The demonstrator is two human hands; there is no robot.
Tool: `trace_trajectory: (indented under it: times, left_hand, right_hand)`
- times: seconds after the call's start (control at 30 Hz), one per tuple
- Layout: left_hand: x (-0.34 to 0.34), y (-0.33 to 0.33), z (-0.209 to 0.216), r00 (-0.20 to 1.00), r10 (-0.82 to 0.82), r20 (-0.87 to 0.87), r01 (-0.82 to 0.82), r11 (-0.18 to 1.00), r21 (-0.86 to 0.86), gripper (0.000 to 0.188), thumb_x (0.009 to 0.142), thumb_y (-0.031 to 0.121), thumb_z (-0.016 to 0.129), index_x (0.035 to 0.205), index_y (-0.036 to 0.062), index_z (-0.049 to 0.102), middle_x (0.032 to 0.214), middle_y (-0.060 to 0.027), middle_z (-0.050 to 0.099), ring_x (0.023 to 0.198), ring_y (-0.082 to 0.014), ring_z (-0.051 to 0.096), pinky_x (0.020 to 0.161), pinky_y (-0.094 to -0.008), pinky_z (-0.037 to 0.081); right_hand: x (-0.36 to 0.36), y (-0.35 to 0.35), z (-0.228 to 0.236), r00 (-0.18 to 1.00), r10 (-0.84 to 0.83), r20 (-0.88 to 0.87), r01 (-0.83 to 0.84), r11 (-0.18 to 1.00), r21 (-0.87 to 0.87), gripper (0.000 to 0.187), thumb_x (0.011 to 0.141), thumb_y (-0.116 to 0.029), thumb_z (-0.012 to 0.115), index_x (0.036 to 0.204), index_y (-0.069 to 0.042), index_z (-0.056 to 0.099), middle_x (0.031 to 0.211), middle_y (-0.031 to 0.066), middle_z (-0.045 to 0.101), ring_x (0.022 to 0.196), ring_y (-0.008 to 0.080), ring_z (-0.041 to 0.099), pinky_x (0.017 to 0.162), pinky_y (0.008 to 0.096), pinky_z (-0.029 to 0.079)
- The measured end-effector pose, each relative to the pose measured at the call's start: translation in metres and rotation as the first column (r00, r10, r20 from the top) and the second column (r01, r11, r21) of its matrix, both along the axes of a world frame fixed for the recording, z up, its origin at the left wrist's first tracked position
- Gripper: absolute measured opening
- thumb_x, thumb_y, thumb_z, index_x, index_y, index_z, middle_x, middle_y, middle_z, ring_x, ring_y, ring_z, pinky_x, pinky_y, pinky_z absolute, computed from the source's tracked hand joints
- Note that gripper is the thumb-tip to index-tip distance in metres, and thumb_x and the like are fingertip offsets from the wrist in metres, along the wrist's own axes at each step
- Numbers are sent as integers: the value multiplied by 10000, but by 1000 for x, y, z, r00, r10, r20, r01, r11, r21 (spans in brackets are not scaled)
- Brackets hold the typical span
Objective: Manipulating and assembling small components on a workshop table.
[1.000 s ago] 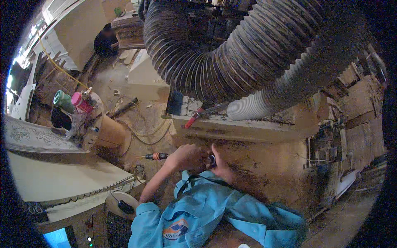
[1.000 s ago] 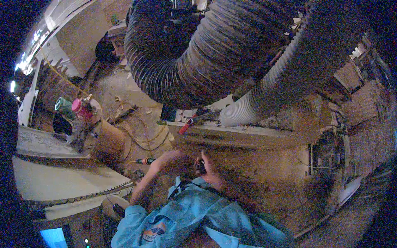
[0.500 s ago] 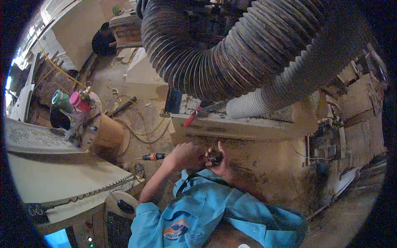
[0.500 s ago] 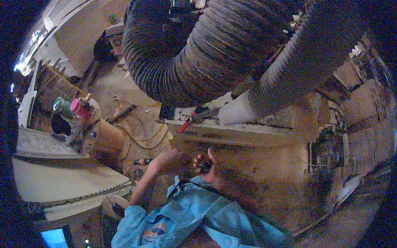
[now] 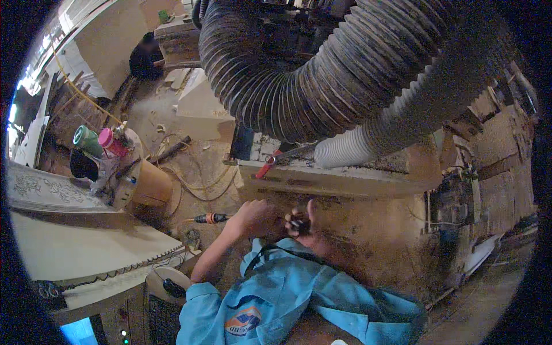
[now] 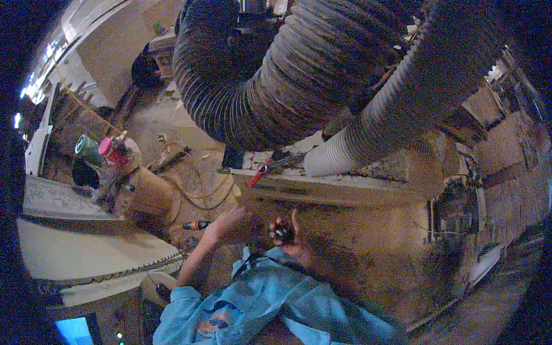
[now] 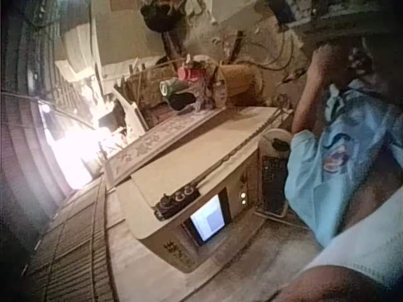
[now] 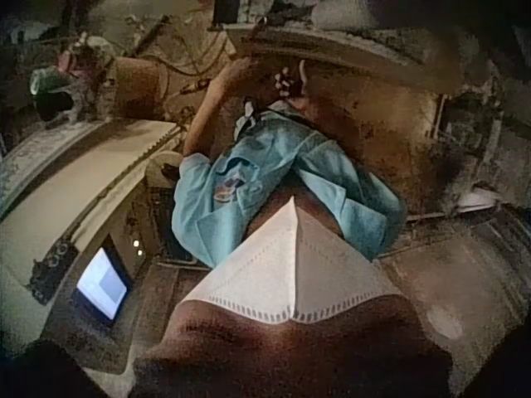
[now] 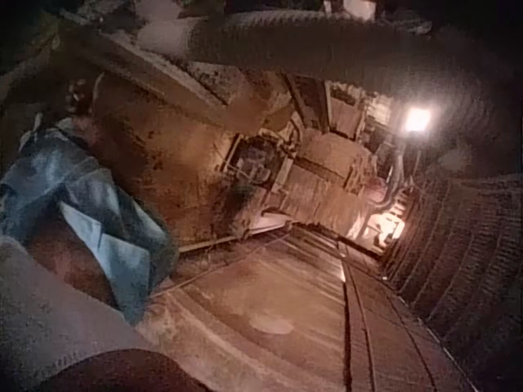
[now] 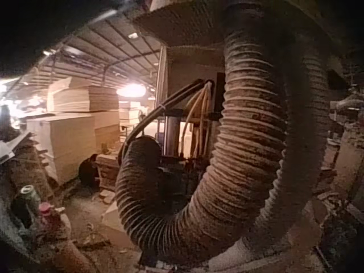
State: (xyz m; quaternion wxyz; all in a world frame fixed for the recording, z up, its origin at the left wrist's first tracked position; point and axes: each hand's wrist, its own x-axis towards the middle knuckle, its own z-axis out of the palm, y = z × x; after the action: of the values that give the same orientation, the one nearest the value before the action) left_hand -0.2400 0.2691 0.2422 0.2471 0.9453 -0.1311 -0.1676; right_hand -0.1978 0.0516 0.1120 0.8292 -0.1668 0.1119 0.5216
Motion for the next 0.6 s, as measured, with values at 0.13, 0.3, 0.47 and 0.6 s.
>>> trace_trajectory:
  times: [0.13, 0.3, 0.47, 0.6]
  left_hand:
    - [-4, 1, 9, 997, 58, -59, -57, 998, 12, 262, 838, 304, 566, 848, 70, 681, 730, -190, 659, 738, -381, 659, 651, -467, 544]
    - [-2, 0, 11, 995, 25, -94, -24, 1000, 6, 323, 854, 361, 552, 856, 67, 684, 762, -213, 660, 765, -392, 657, 678, -477, 540]
    - [2, 0, 5, 994, -4, -108, 7, 1000, 27, 378, 869, 408, 532, 853, 62, 685, 758, -216, 658, 764, -392, 656, 677, -480, 539]
    - [2, 1, -5, 995, -56, -81, 55, 998, -6, 400, 862, 438, 531, 838, 70, 688, 751, -220, 655, 751, -395, 653, 669, -482, 538]
  right_hand:
    - [-1, 2, 0, 991, -7, -133, -4, 997, -81, 560, 868, -647, 449, 829, -107, 596, 787, 86, 610, 724, 227, 606, 489, 308, 479]
    - [0, 6, 0, 996, -66, -57, 64, 997, -37, 600, 840, -673, 477, 728, -95, 597, 726, 88, 572, 711, 237, 600, 518, 310, 481]
    - [-1, 15, 12, 993, -116, -13, 100, 899, -426, 600, 834, -672, 484, 747, -90, 601, 755, 94, 603, 692, 230, 597, 510, 317, 479]
    - [-5, 14, 17, 997, -4, -77, -12, 980, -201, 585, 823, -669, 505, 703, -106, 610, 704, 74, 619, 615, 211, 594, 525, 309, 486]
